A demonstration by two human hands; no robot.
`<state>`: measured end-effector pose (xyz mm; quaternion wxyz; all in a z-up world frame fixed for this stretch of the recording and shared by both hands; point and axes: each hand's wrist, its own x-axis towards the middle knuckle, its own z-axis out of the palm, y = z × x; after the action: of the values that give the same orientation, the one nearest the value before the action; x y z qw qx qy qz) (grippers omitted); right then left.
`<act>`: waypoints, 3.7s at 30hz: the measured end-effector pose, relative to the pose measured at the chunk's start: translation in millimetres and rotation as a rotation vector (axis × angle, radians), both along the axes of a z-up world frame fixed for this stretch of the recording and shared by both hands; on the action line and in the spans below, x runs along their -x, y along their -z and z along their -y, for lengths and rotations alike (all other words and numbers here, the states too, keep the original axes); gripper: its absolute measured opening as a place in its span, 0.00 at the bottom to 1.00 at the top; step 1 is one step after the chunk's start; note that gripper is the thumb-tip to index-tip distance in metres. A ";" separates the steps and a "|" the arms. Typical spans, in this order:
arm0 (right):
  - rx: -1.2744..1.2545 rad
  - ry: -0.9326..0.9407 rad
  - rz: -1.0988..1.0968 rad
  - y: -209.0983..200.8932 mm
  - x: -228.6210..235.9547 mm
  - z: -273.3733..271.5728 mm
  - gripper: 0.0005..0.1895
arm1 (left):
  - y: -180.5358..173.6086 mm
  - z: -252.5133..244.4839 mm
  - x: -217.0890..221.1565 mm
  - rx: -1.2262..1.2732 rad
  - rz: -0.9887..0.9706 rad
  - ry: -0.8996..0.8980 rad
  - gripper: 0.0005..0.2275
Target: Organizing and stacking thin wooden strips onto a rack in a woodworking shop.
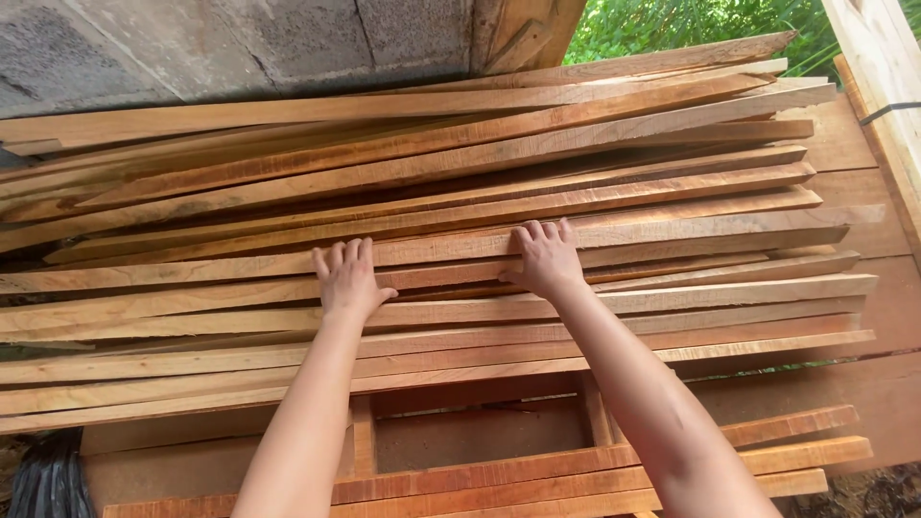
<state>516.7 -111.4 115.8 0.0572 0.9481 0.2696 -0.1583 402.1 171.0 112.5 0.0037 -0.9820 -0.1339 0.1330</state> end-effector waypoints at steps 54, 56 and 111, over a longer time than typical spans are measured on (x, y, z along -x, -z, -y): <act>-0.237 -0.098 0.165 23.4 -6.0 52.2 0.29 | 43.9 11.0 20.9 0.213 0.134 -0.178 0.23; -0.289 -0.115 0.164 4.0 0.7 54.1 0.27 | 24.5 15.4 27.6 0.257 0.102 -0.204 0.23; -0.376 -0.409 0.330 -64.7 25.7 62.7 0.27 | -40.1 -16.4 71.8 0.393 0.281 0.011 0.22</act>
<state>491.0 -174.1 180.5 -0.0456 0.8811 0.4663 0.0648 330.4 187.4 152.6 -0.2055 -0.9734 -0.0993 0.0184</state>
